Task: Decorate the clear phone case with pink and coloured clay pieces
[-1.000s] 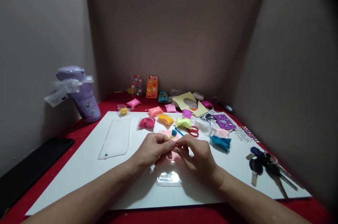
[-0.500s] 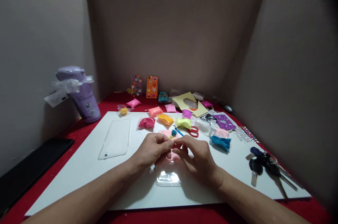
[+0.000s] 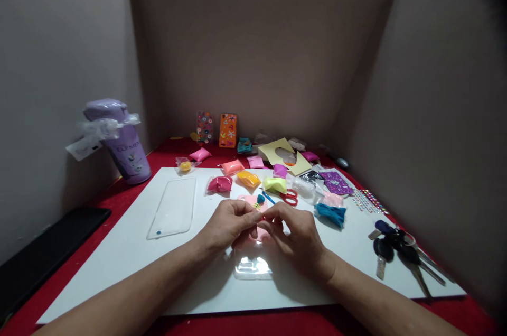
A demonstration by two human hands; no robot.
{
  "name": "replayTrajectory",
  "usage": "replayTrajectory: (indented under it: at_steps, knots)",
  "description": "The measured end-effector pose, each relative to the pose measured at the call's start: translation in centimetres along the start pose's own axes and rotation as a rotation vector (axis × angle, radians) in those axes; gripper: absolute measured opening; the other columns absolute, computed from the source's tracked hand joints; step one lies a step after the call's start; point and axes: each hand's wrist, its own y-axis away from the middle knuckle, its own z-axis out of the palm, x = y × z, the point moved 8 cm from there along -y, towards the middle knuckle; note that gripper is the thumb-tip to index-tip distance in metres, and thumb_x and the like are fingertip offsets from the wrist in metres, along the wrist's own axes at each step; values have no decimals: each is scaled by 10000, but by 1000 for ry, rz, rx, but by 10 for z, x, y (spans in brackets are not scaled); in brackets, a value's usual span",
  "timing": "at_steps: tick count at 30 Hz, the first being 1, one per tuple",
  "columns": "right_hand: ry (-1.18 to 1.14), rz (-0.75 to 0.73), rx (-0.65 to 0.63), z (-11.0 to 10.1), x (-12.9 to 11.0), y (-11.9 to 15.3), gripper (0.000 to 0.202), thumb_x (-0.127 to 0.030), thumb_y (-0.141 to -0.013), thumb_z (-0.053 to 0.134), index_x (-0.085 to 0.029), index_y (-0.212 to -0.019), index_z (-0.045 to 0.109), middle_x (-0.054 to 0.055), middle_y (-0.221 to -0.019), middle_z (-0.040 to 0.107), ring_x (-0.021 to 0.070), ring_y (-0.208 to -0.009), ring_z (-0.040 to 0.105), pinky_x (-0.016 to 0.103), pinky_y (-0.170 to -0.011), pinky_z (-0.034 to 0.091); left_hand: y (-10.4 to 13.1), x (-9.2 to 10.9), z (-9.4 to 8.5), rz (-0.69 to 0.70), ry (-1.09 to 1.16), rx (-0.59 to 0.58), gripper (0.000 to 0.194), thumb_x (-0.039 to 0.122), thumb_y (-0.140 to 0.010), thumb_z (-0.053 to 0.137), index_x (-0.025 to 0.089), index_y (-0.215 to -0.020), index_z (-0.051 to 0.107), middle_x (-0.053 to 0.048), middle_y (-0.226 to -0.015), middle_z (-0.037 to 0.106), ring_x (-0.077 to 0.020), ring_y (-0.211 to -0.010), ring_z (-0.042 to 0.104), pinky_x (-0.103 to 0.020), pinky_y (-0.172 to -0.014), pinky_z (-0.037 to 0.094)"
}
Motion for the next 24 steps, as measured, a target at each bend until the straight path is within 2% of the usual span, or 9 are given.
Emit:
replayTrajectory:
  at_steps: [4,9,13,18,24]
  knots:
    - [-12,-16,-29,2,-2,1,89,-216,-878,535,-188,-943,589,32,-746,630,134,-593,548,244,-549,426,-1,-3,-1,-1,4,-5,401,508,-702,656,151,-580,521,39,-409,510,-48,-309,363,-182,-329,206]
    - [3,-11,2,0,-2,0,79,-249,-872,558,-182,-837,583,9,-669,602,120,-535,525,233,-511,411,-1,-2,1,-4,-15,-22,389,507,-700,654,147,-607,543,38,-410,515,-51,-305,373,-184,-325,188]
    - [-4,-34,-22,1,-5,-1,89,-234,-879,538,-177,-920,592,26,-725,628,130,-571,548,243,-532,427,0,0,1,6,-7,-15,407,520,-693,655,152,-579,525,39,-411,512,-47,-302,364,-187,-327,201]
    - [-11,-19,6,-1,-3,-1,55,-227,-871,559,-183,-848,582,11,-671,610,123,-544,527,238,-517,409,-1,-3,1,-11,-4,-21,378,483,-721,649,147,-591,535,36,-415,520,-47,-306,370,-183,-328,195]
    - [-18,-27,-18,1,-4,-1,74,-211,-878,539,-178,-923,587,25,-720,628,131,-573,541,247,-539,414,1,-1,1,-7,16,-3,383,483,-727,647,149,-584,525,40,-403,507,-45,-305,354,-179,-328,204]
